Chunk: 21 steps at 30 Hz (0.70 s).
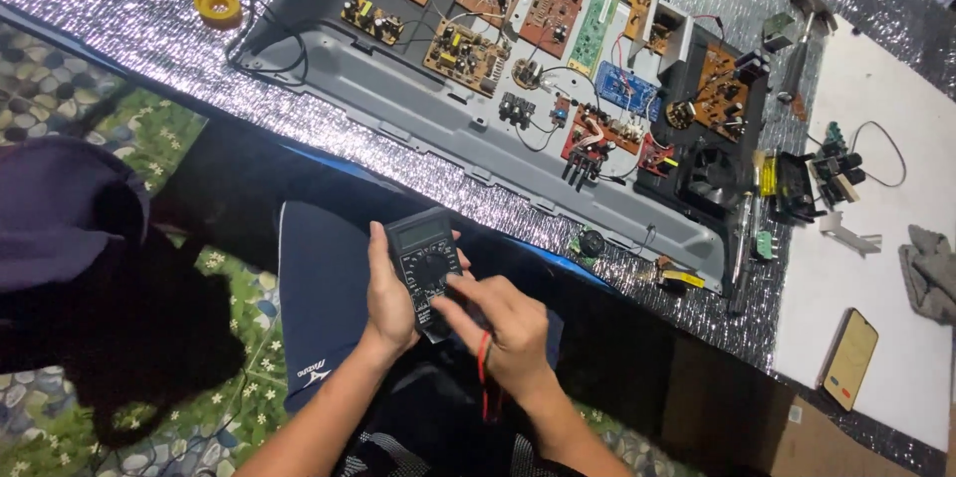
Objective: Inspecting and testing the internal components of a disassembled television using a multimeter and manual manipulation of wires.
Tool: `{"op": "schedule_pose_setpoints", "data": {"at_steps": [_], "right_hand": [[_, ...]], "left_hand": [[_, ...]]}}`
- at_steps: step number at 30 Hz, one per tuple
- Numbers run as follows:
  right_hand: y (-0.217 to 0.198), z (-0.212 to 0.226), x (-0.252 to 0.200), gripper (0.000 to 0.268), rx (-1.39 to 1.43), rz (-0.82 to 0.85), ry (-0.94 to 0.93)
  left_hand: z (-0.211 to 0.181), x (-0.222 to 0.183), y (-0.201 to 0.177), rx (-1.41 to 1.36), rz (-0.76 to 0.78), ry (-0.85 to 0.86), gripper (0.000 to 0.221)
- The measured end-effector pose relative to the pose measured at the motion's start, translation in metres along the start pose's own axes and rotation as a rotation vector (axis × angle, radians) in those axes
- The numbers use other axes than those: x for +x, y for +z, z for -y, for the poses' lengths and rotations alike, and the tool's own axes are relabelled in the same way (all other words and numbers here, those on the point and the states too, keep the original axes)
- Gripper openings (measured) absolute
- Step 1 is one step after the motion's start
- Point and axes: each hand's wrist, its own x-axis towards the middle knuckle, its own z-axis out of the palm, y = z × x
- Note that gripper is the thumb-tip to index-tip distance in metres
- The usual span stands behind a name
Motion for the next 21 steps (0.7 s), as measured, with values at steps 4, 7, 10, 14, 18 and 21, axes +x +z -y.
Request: {"op": "schedule_pose_setpoints", "data": {"at_steps": [4, 7, 10, 14, 18, 21], "right_hand": [[0.006, 0.003, -0.001, 0.032, -0.038, 0.051, 0.100], [0.006, 0.006, 0.000, 0.024, -0.012, 0.033, 0.123], [0.006, 0.007, -0.002, 0.023, -0.035, 0.014, 0.109], [0.008, 0.010, -0.002, 0.016, -0.026, -0.008, 0.120], [0.010, 0.008, -0.005, 0.015, -0.022, -0.007, 0.125], [0.011, 0.008, -0.004, 0.014, 0.000, -0.014, 0.129]], "left_hand": [[-0.001, -0.006, 0.010, 0.134, -0.133, -0.028, 0.091], [-0.002, -0.007, 0.007, 0.152, -0.110, -0.034, 0.090], [-0.005, -0.007, 0.010, 0.216, -0.085, -0.050, 0.089], [-0.003, -0.001, -0.001, 0.333, -0.052, -0.040, 0.088], [-0.008, -0.005, 0.006, 0.331, -0.093, -0.070, 0.090], [-0.007, -0.003, 0.003, 0.391, -0.051, -0.046, 0.089]]}}
